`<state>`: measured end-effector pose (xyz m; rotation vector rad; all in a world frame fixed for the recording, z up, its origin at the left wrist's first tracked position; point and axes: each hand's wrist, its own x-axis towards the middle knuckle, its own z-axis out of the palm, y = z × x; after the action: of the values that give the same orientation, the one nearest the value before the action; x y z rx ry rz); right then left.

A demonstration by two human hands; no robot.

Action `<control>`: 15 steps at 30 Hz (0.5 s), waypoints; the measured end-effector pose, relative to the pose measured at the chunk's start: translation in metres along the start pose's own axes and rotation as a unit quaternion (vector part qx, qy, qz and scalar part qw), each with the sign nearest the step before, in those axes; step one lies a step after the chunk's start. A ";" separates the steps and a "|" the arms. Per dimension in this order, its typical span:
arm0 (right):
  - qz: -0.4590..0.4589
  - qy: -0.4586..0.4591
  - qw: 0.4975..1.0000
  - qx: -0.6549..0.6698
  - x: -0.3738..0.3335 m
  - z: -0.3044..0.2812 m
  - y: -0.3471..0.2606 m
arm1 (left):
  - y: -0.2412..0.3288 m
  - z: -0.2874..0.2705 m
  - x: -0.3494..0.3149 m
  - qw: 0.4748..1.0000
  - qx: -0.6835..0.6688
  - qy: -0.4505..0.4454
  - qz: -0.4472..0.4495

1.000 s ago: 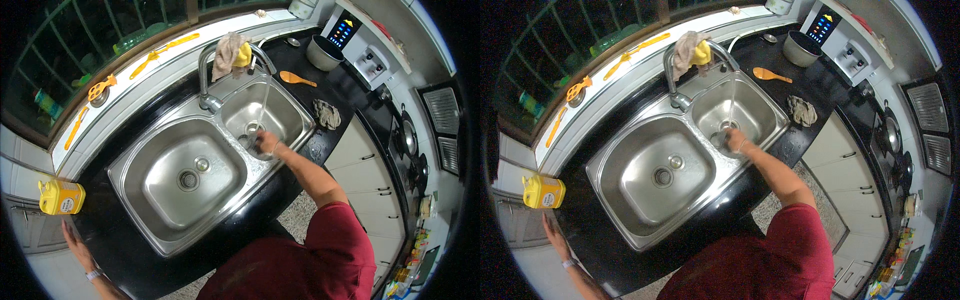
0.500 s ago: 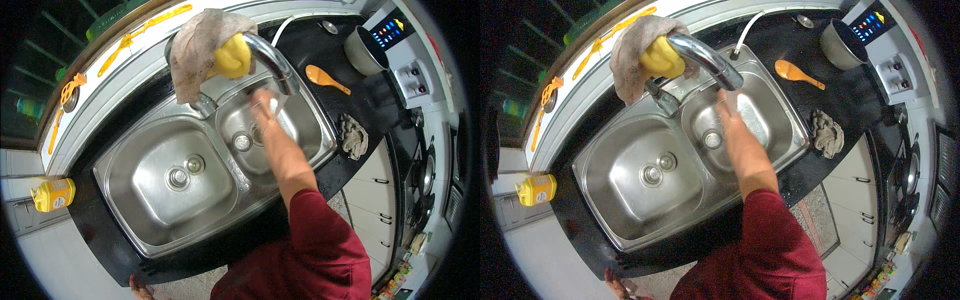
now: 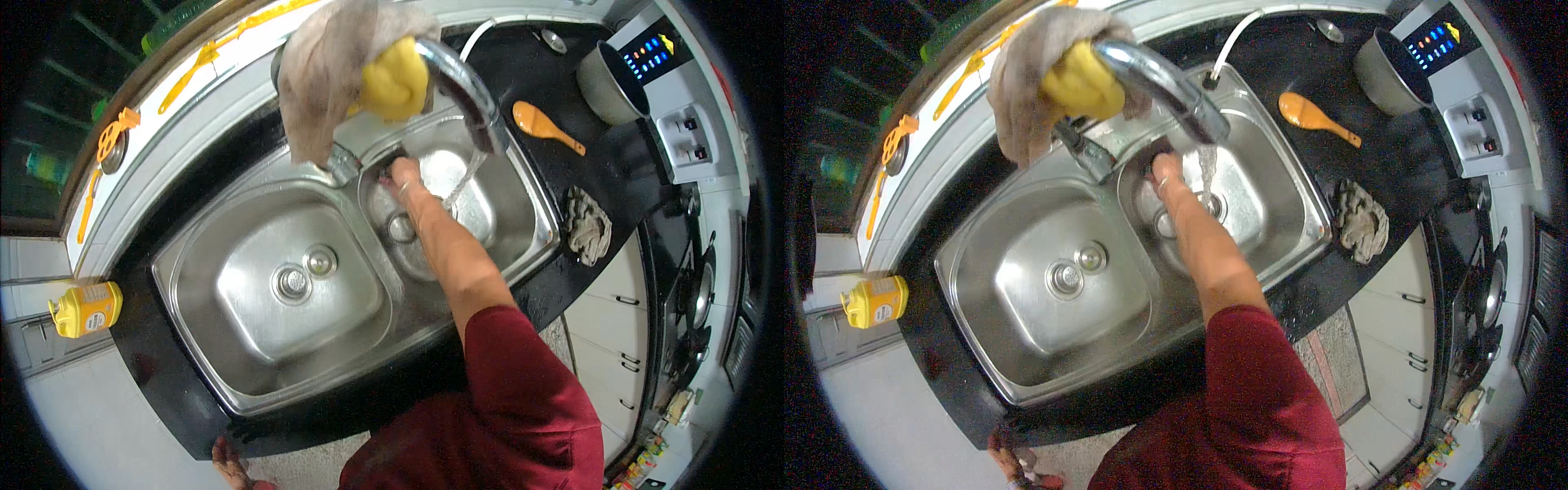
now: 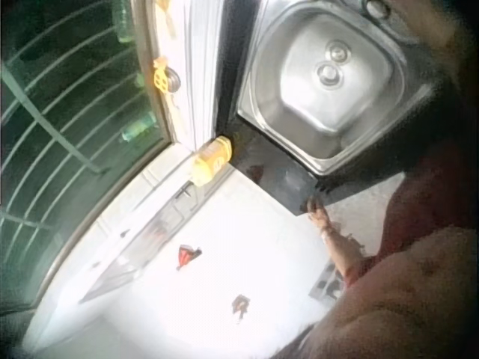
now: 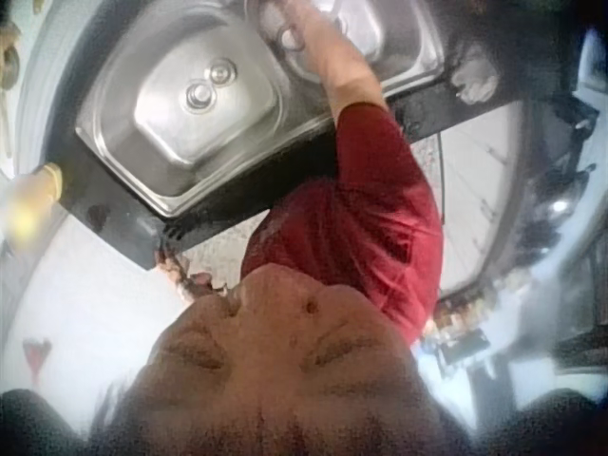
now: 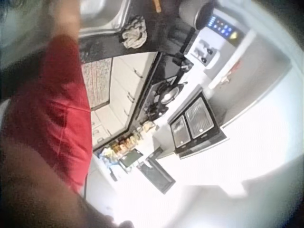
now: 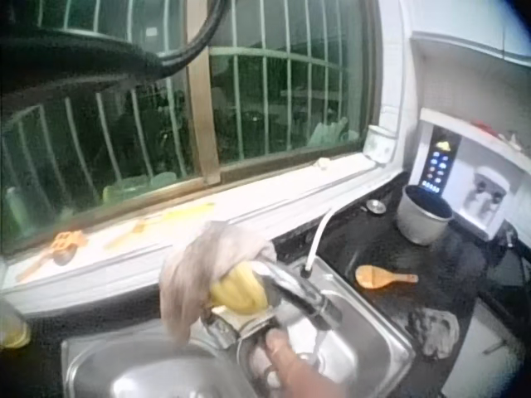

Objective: The person applies soap to a steel wool pad, then scrubs both basins of a kitchen sink and the faucet by hand before rinsing the pad under running water.

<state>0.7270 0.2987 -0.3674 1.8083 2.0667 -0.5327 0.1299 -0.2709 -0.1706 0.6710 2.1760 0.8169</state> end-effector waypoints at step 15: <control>0.068 -0.244 0.798 0.547 -0.195 0.006 0.002 | -0.001 0.028 0.006 0.992 -0.124 0.015 0.029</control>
<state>0.7543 0.1277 -0.2775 1.9294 1.2504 -2.2031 0.1477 -0.2581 -0.1893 0.6017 2.0438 1.1131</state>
